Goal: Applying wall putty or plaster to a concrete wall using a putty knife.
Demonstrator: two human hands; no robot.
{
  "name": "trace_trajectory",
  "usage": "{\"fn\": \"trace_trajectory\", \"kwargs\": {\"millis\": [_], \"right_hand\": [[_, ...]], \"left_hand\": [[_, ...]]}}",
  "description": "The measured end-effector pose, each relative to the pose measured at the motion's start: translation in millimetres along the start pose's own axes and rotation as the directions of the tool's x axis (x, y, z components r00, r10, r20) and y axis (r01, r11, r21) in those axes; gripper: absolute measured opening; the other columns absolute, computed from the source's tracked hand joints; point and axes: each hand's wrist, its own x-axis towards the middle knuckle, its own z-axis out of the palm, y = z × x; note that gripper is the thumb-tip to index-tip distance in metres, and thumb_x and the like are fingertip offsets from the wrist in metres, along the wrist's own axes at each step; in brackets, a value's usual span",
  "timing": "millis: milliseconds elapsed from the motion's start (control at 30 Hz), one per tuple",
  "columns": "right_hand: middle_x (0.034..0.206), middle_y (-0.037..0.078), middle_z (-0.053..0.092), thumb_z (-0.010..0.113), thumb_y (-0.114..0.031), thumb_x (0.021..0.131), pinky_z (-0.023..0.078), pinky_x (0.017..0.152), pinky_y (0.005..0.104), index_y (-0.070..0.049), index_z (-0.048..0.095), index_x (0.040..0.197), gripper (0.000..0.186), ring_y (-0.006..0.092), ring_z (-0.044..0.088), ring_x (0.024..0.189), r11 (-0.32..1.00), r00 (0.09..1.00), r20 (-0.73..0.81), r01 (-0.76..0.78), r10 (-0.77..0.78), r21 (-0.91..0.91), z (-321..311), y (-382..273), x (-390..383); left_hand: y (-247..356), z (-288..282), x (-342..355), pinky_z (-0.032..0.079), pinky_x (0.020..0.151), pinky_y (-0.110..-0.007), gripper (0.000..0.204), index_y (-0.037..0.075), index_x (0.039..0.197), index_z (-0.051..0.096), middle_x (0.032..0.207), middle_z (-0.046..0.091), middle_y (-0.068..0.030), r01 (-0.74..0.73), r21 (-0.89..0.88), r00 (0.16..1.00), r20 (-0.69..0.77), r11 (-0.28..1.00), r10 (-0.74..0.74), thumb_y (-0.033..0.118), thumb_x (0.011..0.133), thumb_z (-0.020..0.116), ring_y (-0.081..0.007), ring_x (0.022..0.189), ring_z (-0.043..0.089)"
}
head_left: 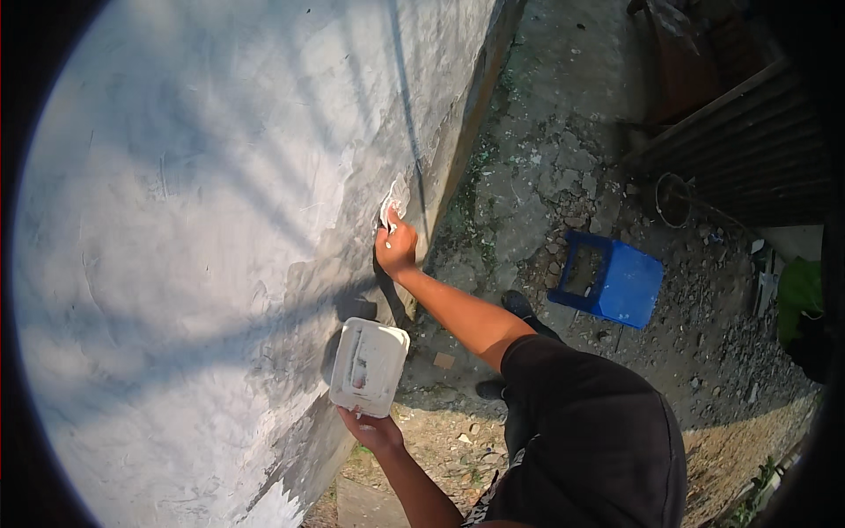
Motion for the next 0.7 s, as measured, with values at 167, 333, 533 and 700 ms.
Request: {"fn": "trace_trajectory", "kwargs": {"millis": [167,333,533,700], "right_hand": [[0.102,0.033,0.063,0.053,0.001,0.081,0.053,0.075,0.0468,0.011,0.057,0.123,0.043,0.0485,0.062,0.089,0.964,0.933,0.249,0.238,-0.261,0.121,-31,2,-63],[0.098,0.028,0.066,0.056,-0.001,0.082,0.053,0.078,0.0476,0.002,0.065,0.115,0.034,0.0469,0.062,0.091,0.985,0.623,0.764,0.135,-0.17,0.109,-81,31,-41],[0.071,0.026,0.061,0.057,-0.011,0.082,0.048,0.062,0.0466,0.003,0.066,0.091,0.018,0.0468,0.061,0.071,0.996,0.997,0.043,0.073,-0.071,-0.048,-86,68,62],[0.079,0.026,0.065,0.054,-0.007,0.082,0.05,0.069,0.0457,0.001,0.069,0.105,0.029,0.0449,0.064,0.078,0.998,0.995,0.1,-0.028,0.021,0.061,-67,42,88]], "left_hand": [[15,-1,-4,0.04,0.111,-0.046,0.055,0.011,0.146,0.041,0.145,0.048,-0.0122,-0.025,0.066,0.997,-0.075,0.998,0.03,0.022,0.093,0.05,-0.0289,0.134,0.046],[11,9,20,0.037,0.114,-0.048,0.052,0.005,0.145,0.04,0.146,0.047,-0.0152,-0.024,-0.131,0.999,-0.048,0.991,0.018,0.029,0.099,0.042,-0.0306,0.135,0.045],[-2,68,24,0.04,0.111,-0.048,0.055,0.005,0.145,0.04,0.143,0.049,-0.0153,0.031,-0.094,0.993,0.116,0.995,-0.02,0.023,0.093,0.048,-0.0299,0.133,0.048],[-1,69,14,0.042,0.109,-0.047,0.062,0.005,0.146,0.037,0.142,0.049,-0.0158,0.019,-0.033,0.992,0.128,0.999,-0.014,0.016,0.087,0.052,-0.0312,0.13,0.049]]}}
